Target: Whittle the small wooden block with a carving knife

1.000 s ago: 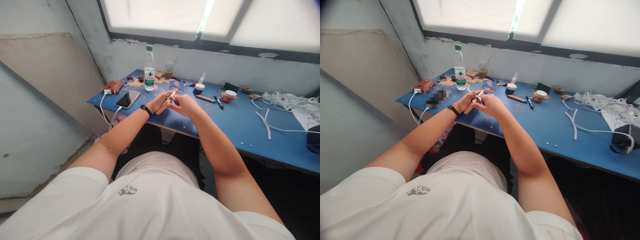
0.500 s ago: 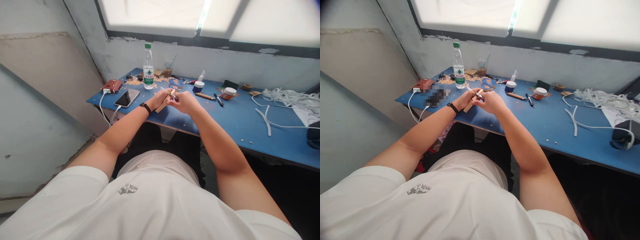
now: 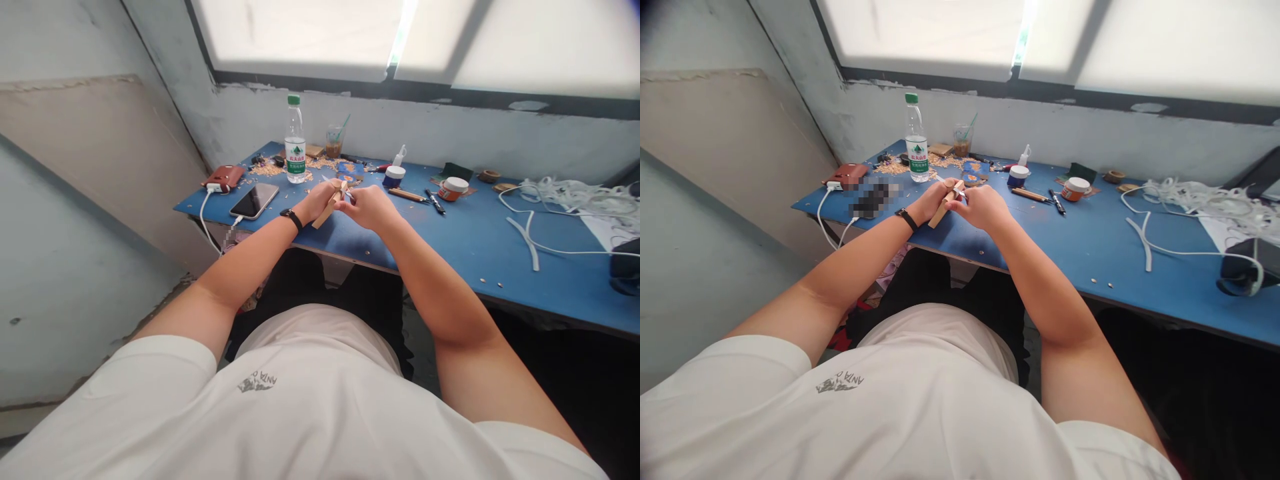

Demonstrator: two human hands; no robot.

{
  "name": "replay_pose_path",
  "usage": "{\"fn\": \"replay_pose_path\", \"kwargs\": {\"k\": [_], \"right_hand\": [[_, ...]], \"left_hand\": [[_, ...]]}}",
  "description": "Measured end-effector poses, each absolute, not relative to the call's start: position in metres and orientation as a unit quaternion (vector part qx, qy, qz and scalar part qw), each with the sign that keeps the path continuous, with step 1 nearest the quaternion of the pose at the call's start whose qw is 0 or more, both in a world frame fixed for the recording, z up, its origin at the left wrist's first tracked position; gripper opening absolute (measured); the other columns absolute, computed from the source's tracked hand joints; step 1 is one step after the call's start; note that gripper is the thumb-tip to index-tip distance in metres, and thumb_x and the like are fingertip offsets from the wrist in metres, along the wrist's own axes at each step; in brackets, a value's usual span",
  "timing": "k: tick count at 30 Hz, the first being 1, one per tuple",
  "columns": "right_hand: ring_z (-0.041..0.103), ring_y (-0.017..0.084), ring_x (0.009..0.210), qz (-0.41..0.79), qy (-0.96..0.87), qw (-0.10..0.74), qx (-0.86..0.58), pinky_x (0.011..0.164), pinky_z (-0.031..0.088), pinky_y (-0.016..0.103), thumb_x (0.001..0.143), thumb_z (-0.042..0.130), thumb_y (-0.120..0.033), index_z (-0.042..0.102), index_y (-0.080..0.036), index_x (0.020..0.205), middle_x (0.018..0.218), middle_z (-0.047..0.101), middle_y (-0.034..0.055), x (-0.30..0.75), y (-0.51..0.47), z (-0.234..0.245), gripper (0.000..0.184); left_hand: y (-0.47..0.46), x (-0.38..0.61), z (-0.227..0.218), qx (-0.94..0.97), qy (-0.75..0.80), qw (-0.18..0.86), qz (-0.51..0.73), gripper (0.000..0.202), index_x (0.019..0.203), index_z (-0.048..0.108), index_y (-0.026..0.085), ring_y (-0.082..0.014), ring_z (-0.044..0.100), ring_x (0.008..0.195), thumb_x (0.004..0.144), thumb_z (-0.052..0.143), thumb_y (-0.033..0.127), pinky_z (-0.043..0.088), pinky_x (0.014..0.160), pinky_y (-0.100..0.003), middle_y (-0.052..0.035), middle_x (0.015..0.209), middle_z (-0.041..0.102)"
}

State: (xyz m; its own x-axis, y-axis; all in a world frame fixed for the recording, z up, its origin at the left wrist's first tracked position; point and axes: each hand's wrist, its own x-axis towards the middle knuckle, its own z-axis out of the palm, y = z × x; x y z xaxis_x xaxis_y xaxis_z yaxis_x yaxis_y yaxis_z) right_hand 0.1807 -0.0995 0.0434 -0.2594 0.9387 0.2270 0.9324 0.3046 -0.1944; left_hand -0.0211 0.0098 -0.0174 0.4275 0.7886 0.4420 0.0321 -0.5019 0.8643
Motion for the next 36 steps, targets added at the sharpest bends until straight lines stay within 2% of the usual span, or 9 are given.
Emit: {"fn": "replay_pose_path", "kwargs": {"k": [4,7,10,14,19,23,28,34,36], "right_hand": [[0.066,0.030,0.087,0.020,-0.774,0.137,-0.617,0.075,0.038,0.042,0.119,0.060,-0.101,0.086,-0.021,0.095,0.090,0.076,0.0153,0.179,-0.099,0.047,0.088],[0.062,0.026,0.084,0.027,-0.784,0.128,-0.607,0.074,0.036,0.040,0.118,0.063,-0.101,0.081,-0.022,0.094,0.090,0.075,0.0116,0.179,-0.100,0.050,0.085],[0.058,0.024,0.081,0.028,-0.811,0.128,-0.570,0.074,0.034,0.039,0.123,0.063,-0.092,0.076,-0.023,0.095,0.087,0.072,0.0074,0.182,-0.102,0.051,0.076],[0.060,0.024,0.080,0.042,-0.853,0.150,-0.498,0.077,0.037,0.038,0.125,0.068,-0.075,0.076,-0.023,0.102,0.085,0.073,0.0065,0.190,-0.101,0.050,0.058],[0.064,0.027,0.082,0.060,-0.876,0.176,-0.446,0.081,0.041,0.038,0.125,0.065,-0.061,0.080,-0.023,0.114,0.088,0.076,0.0079,0.195,-0.096,0.048,0.042],[0.060,0.026,0.081,0.058,-0.865,0.180,-0.464,0.080,0.040,0.038,0.126,0.065,-0.064,0.077,-0.024,0.105,0.083,0.070,0.0066,0.193,-0.093,0.046,0.047],[0.049,0.022,0.077,0.042,-0.849,0.184,-0.494,0.076,0.035,0.038,0.125,0.068,-0.060,0.070,-0.025,0.094,0.075,0.056,0.0022,0.188,-0.090,0.042,0.047],[0.050,0.021,0.078,0.043,-0.829,0.217,-0.513,0.078,0.034,0.038,0.125,0.067,-0.071,0.069,-0.024,0.088,0.077,0.060,0.0023,0.187,-0.090,0.038,0.059],[0.052,0.022,0.079,0.039,-0.824,0.220,-0.521,0.079,0.034,0.038,0.124,0.068,-0.076,0.072,-0.024,0.086,0.078,0.063,0.0039,0.187,-0.090,0.037,0.064]], "left_hand": [[0.004,-0.018,-0.019,0.711,0.301,0.413,0.483,0.073,0.079,0.068,0.025,-0.0221,0.060,0.080,0.124,0.059,0.082,0.057,0.088,-0.042,-0.0069,0.080,0.069],[-0.004,-0.015,-0.018,0.681,0.307,0.473,0.466,0.088,0.085,0.076,0.024,-0.0215,0.064,0.075,0.117,0.055,0.104,0.058,0.080,-0.040,-0.0067,0.077,0.070],[-0.013,-0.013,-0.015,0.657,0.314,0.518,0.448,0.092,0.100,0.083,0.022,-0.0205,0.068,0.074,0.109,0.061,0.111,0.057,0.075,-0.037,-0.0038,0.077,0.070],[-0.020,-0.012,-0.011,0.651,0.296,0.547,0.436,0.080,0.105,0.082,0.021,-0.0210,0.072,0.081,0.113,0.072,0.099,0.059,0.082,-0.036,-0.0004,0.078,0.068],[-0.010,-0.013,-0.014,0.670,0.294,0.533,0.425,0.048,0.095,0.077,0.023,-0.0192,0.065,0.083,0.114,0.083,0.066,0.053,0.082,-0.034,0.0009,0.082,0.068],[0.004,-0.016,-0.019,0.717,0.286,0.479,0.419,0.037,0.088,0.076,0.024,-0.0201,0.061,0.086,0.107,0.084,0.054,0.053,0.086,-0.036,-0.0007,0.087,0.067],[0.011,-0.015,-0.019,0.731,0.280,0.460,0.420,0.041,0.087,0.075,0.023,-0.0226,0.060,0.090,0.110,0.077,0.056,0.055,0.089,-0.039,-0.0043,0.089,0.066],[0.006,-0.023,-0.008,0.794,0.276,0.367,0.399,0.025,0.082,0.076,0.024,-0.0240,0.059,0.094,0.088,0.093,0.042,0.051,0.092,-0.041,-0.0055,0.094,0.070],[0.006,-0.024,-0.007,0.801,0.270,0.348,0.405,0.023,0.082,0.076,0.025,-0.0247,0.059,0.093,0.085,0.094,0.040,0.051,0.093,-0.043,-0.0059,0.094,0.071]]}}
